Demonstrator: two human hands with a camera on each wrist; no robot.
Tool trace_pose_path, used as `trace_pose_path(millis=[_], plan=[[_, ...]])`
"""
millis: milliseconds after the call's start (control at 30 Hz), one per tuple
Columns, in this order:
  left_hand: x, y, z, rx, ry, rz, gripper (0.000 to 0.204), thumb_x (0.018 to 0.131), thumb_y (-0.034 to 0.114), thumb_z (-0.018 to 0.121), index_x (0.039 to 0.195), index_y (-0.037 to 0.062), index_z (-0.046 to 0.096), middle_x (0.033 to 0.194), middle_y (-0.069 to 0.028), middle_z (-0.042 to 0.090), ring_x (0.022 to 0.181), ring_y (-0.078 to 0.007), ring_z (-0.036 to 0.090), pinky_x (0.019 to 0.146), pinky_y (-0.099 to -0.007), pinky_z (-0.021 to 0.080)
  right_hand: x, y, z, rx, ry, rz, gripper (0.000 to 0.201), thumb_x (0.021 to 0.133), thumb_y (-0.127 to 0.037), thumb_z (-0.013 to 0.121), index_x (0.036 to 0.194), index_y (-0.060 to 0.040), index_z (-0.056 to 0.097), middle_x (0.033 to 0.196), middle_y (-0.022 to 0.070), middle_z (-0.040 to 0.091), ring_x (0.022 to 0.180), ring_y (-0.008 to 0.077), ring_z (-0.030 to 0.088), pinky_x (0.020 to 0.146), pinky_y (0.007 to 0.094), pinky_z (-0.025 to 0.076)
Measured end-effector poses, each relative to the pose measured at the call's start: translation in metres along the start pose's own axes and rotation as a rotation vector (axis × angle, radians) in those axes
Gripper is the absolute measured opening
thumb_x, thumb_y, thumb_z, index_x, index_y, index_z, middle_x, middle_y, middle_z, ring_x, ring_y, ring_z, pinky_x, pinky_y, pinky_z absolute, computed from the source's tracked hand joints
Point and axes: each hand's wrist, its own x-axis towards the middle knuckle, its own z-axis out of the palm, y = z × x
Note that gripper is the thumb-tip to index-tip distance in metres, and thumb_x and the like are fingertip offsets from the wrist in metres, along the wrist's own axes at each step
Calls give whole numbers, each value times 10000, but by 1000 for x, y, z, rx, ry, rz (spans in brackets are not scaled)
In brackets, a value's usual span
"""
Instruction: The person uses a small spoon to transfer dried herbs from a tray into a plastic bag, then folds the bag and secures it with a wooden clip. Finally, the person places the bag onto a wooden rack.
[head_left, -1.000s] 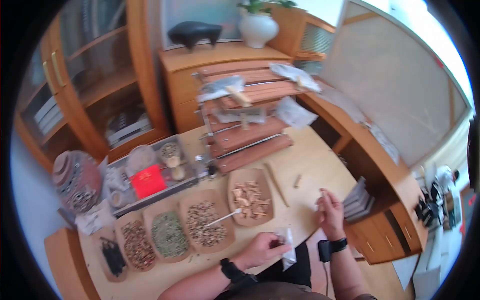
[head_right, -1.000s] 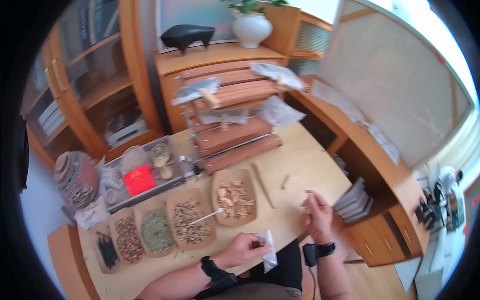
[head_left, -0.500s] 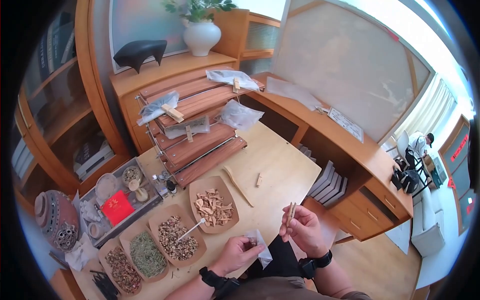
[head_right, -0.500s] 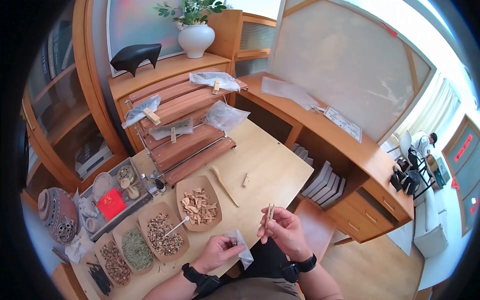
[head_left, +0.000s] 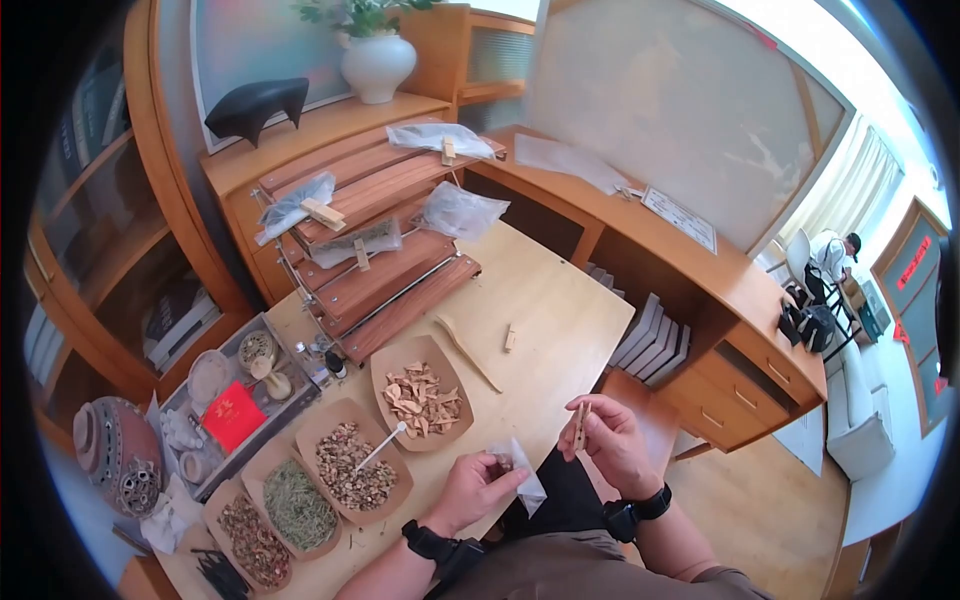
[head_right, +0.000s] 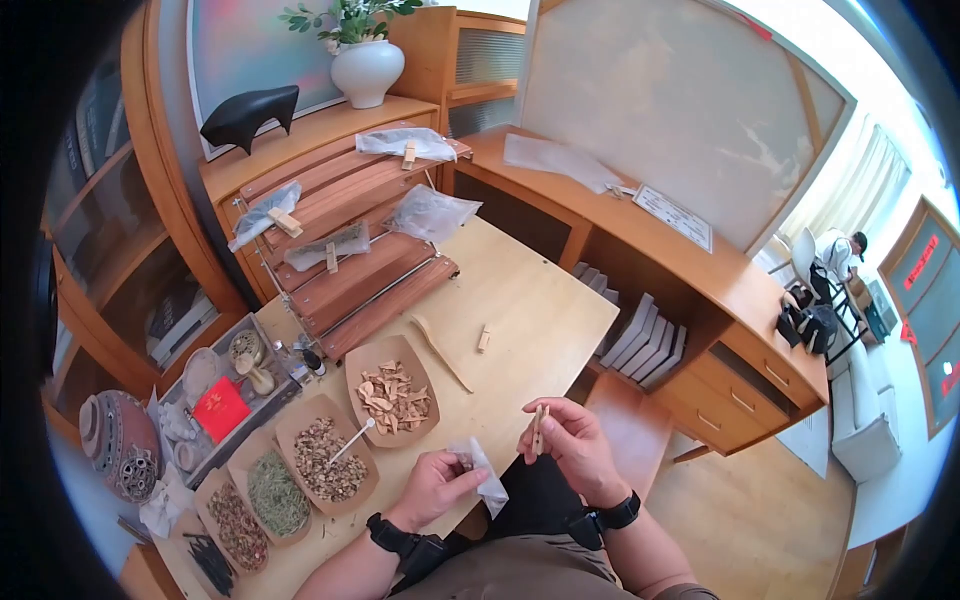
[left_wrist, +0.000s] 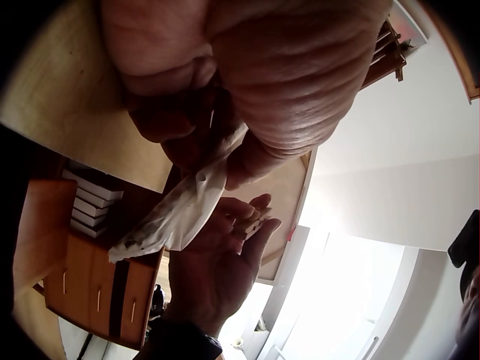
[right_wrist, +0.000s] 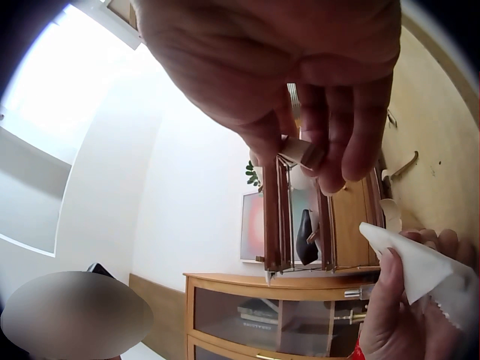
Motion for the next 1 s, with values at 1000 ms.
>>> trace_pose_path(millis=[1000], plan=[[2, 2, 9, -129, 151, 128, 230, 882, 66, 861, 1078, 44, 744, 943, 7, 734, 806, -57, 660, 752, -214, 537, -13, 4, 19, -359, 175, -94, 97, 902, 38, 793, 999, 35, 792, 877, 63, 722, 723, 98, 658, 655, 223, 540]])
